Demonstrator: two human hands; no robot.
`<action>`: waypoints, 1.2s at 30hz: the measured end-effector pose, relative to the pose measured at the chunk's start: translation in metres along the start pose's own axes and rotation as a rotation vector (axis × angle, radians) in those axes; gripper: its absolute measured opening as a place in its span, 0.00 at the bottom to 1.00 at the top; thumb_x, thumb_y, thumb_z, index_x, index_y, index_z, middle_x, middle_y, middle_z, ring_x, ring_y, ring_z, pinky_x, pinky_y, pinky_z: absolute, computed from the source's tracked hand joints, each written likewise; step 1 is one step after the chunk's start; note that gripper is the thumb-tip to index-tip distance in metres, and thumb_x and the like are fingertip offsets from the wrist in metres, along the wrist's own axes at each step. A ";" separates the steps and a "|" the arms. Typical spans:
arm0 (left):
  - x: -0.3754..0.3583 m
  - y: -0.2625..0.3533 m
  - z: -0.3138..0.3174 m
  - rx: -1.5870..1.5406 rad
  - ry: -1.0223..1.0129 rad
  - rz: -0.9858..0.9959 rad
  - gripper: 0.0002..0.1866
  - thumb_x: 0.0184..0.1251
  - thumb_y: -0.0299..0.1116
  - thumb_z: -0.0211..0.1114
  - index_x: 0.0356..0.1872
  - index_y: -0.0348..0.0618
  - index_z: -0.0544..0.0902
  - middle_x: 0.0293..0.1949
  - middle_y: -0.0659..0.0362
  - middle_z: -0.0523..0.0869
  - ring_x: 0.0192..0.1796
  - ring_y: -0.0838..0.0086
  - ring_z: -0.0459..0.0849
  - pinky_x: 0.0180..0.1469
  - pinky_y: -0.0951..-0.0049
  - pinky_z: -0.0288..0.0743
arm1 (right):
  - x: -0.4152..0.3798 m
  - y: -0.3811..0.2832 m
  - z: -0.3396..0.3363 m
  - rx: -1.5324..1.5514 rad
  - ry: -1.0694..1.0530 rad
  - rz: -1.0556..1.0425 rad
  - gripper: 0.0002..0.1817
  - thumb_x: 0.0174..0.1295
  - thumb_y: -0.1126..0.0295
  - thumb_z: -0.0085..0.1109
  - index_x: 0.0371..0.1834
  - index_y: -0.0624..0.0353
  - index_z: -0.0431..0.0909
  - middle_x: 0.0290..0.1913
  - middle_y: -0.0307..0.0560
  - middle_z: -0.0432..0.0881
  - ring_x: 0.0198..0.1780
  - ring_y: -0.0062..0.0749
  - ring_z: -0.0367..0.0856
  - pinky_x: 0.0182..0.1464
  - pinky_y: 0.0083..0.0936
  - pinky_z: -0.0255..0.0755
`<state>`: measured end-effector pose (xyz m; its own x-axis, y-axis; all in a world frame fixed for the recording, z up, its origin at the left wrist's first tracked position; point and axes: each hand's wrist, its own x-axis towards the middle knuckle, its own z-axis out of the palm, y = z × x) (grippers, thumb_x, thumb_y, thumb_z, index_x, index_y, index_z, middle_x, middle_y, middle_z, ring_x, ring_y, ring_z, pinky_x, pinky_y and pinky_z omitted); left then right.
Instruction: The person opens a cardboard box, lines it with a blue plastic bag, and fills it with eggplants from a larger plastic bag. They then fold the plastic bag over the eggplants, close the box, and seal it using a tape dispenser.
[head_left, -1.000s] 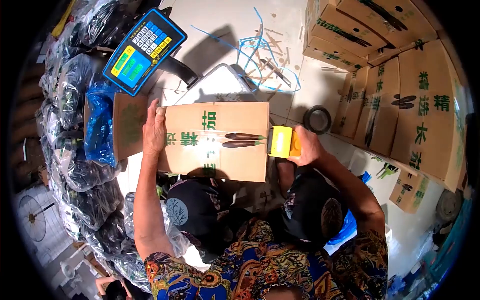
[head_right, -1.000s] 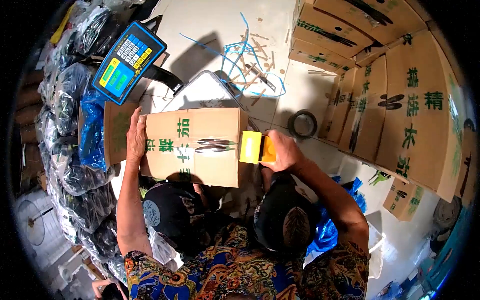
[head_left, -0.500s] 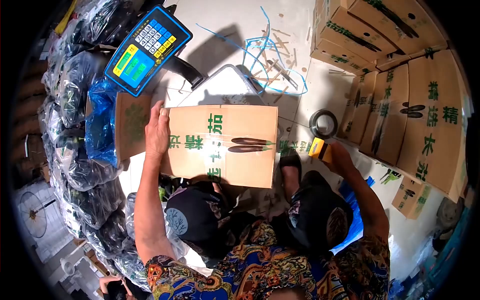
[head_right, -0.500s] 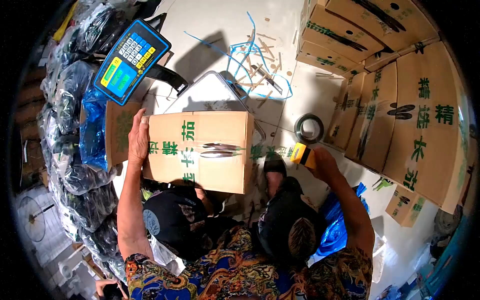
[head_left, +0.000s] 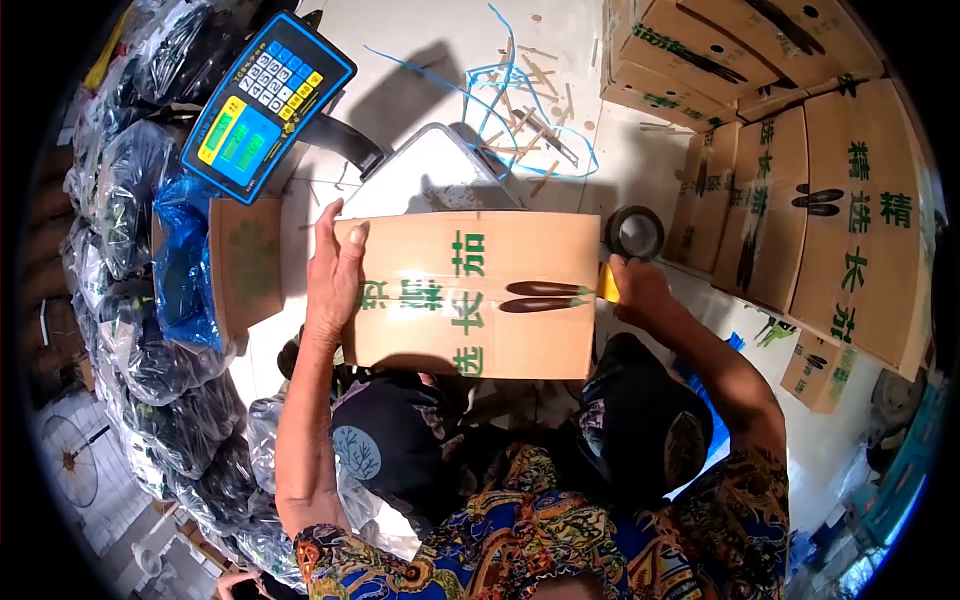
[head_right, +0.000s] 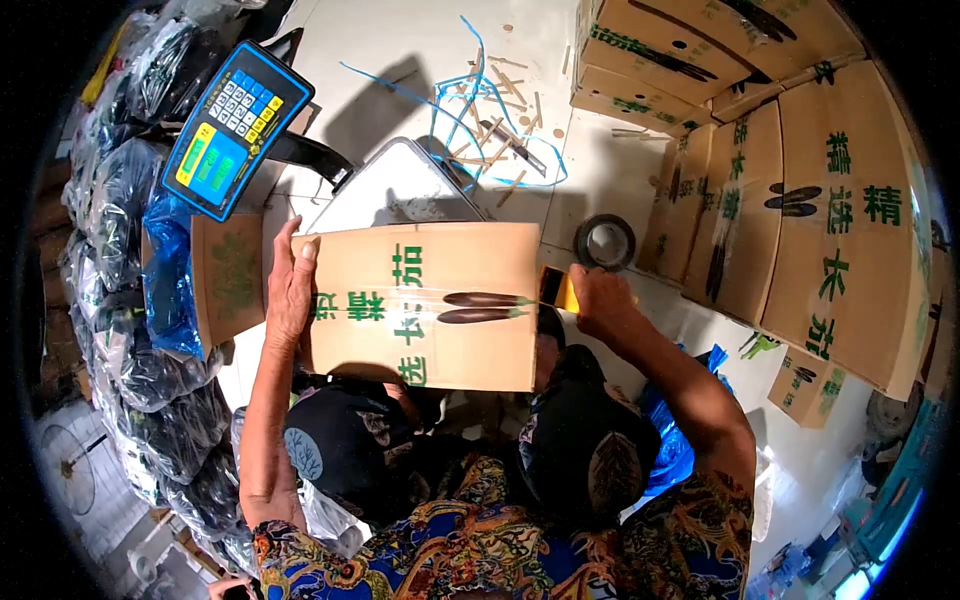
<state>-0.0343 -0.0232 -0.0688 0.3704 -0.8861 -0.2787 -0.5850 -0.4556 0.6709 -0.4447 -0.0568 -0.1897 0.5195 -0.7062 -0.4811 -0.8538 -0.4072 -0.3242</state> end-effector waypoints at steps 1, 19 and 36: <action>0.000 0.004 0.005 0.004 0.011 0.040 0.33 0.72 0.56 0.52 0.69 0.44 0.64 0.31 0.51 0.79 0.32 0.67 0.78 0.43 0.69 0.72 | 0.009 -0.012 -0.006 -0.144 -0.107 0.096 0.17 0.55 0.71 0.60 0.47 0.63 0.70 0.38 0.60 0.81 0.42 0.53 0.82 0.41 0.46 0.75; 0.012 -0.028 0.011 -1.016 -0.214 -0.170 0.36 0.77 0.60 0.37 0.72 0.42 0.62 0.73 0.51 0.63 0.72 0.63 0.65 0.72 0.66 0.60 | -0.020 0.060 0.052 0.786 -0.104 0.238 0.51 0.59 0.37 0.59 0.74 0.65 0.55 0.66 0.61 0.71 0.69 0.54 0.67 0.67 0.44 0.64; 0.033 -0.120 0.072 -0.880 -0.314 -0.161 0.37 0.74 0.63 0.41 0.71 0.45 0.65 0.73 0.55 0.63 0.73 0.62 0.63 0.72 0.57 0.59 | 0.065 -0.033 0.078 0.887 0.155 0.329 0.45 0.64 0.41 0.52 0.76 0.59 0.52 0.67 0.57 0.70 0.68 0.46 0.66 0.67 0.39 0.63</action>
<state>-0.0040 -0.0040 -0.2076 0.1133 -0.8591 -0.4991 0.2580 -0.4596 0.8498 -0.3800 -0.0437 -0.2737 0.1933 -0.8017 -0.5656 -0.5870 0.3674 -0.7214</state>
